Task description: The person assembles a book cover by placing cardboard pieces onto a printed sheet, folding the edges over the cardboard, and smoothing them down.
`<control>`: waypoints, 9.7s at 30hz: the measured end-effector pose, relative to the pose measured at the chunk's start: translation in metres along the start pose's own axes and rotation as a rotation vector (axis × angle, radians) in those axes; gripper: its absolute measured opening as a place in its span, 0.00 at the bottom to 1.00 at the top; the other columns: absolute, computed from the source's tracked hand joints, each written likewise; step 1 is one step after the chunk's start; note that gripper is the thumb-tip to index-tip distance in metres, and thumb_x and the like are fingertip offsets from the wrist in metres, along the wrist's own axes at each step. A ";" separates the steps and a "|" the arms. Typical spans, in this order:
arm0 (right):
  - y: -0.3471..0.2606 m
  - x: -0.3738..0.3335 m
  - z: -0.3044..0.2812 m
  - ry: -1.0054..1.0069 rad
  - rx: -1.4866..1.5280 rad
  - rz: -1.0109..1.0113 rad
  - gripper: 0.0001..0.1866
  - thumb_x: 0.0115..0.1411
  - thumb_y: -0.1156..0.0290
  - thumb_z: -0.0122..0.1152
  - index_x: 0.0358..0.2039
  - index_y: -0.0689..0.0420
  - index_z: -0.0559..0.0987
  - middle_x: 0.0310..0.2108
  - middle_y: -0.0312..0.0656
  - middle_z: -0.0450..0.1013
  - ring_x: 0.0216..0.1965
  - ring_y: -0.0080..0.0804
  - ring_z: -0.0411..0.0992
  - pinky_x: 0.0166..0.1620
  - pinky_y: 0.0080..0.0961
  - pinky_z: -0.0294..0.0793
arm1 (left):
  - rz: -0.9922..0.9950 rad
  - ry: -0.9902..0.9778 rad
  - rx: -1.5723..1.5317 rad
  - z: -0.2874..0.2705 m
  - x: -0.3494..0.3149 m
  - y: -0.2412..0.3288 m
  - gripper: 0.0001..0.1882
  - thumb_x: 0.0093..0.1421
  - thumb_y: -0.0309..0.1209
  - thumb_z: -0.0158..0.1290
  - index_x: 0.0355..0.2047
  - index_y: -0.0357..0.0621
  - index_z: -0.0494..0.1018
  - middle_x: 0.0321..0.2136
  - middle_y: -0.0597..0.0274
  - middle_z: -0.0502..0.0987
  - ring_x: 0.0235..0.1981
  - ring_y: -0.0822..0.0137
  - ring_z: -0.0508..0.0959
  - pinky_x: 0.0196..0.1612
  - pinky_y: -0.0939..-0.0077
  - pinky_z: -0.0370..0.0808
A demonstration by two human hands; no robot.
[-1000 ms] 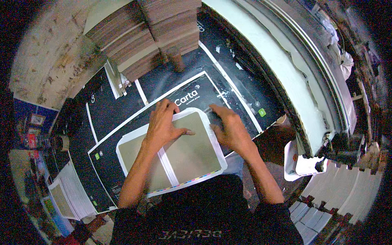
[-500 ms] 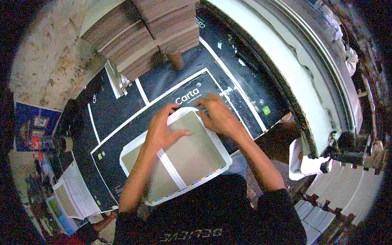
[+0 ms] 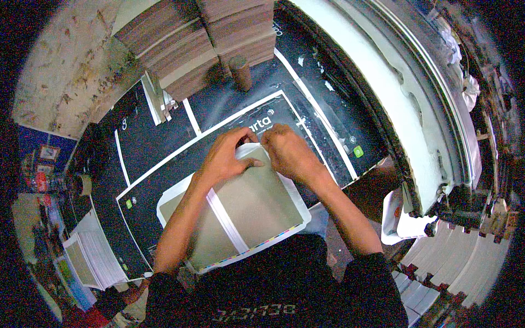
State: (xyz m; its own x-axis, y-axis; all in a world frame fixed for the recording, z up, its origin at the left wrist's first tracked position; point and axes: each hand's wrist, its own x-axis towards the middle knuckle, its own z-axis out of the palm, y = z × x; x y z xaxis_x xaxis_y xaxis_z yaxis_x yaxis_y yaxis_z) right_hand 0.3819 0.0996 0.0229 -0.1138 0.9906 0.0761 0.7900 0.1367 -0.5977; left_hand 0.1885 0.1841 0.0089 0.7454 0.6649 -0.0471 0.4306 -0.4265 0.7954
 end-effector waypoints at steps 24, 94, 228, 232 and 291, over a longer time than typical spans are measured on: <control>-0.039 -0.042 0.025 -0.042 -0.517 -0.207 0.13 0.55 0.74 0.61 0.39 0.69 0.82 0.46 0.50 0.74 0.52 0.46 0.71 0.52 0.37 0.77 | 0.248 0.227 0.238 0.009 -0.030 0.007 0.28 0.50 0.25 0.68 0.51 0.45 0.73 0.47 0.55 0.78 0.49 0.49 0.74 0.54 0.55 0.71; 0.011 0.004 -0.007 -0.044 0.019 -0.186 0.12 0.56 0.78 0.64 0.42 0.65 0.84 0.39 0.49 0.79 0.43 0.46 0.78 0.48 0.37 0.79 | 0.418 0.329 0.442 0.028 -0.045 -0.023 0.27 0.54 0.40 0.71 0.49 0.46 0.72 0.45 0.65 0.81 0.49 0.57 0.76 0.49 0.54 0.67; -0.148 0.098 0.103 -0.511 -0.208 -0.824 0.42 0.62 0.69 0.57 0.76 0.56 0.54 0.43 0.52 0.77 0.50 0.49 0.75 0.56 0.39 0.75 | -0.555 0.903 0.284 0.001 -0.203 -0.036 0.40 0.49 0.44 0.73 0.56 0.42 0.67 0.47 0.48 0.71 0.51 0.45 0.69 0.55 0.49 0.66; -0.137 0.089 0.103 -0.475 -0.145 -0.773 0.45 0.60 0.73 0.58 0.76 0.54 0.52 0.45 0.53 0.76 0.49 0.53 0.74 0.56 0.43 0.75 | -0.538 0.942 0.229 0.004 -0.202 -0.036 0.40 0.50 0.44 0.73 0.56 0.40 0.66 0.52 0.49 0.72 0.53 0.45 0.69 0.57 0.49 0.65; -0.137 0.121 0.108 -0.554 0.072 -0.611 0.17 0.60 0.85 0.60 0.50 0.59 0.78 0.47 0.52 0.70 0.47 0.55 0.76 0.49 0.45 0.77 | -0.340 0.634 0.389 0.001 -0.203 -0.051 0.31 0.63 0.43 0.61 0.65 0.48 0.72 0.61 0.57 0.66 0.57 0.52 0.68 0.58 0.51 0.61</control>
State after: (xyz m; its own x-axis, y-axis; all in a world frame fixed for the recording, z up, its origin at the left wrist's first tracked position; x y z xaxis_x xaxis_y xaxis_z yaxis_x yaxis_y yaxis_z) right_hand 0.1948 0.2003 0.0284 -0.8057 0.5922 0.0110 0.4546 0.6302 -0.6295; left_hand 0.0155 0.0699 -0.0223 0.1630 0.9669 0.1961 0.8141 -0.2441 0.5269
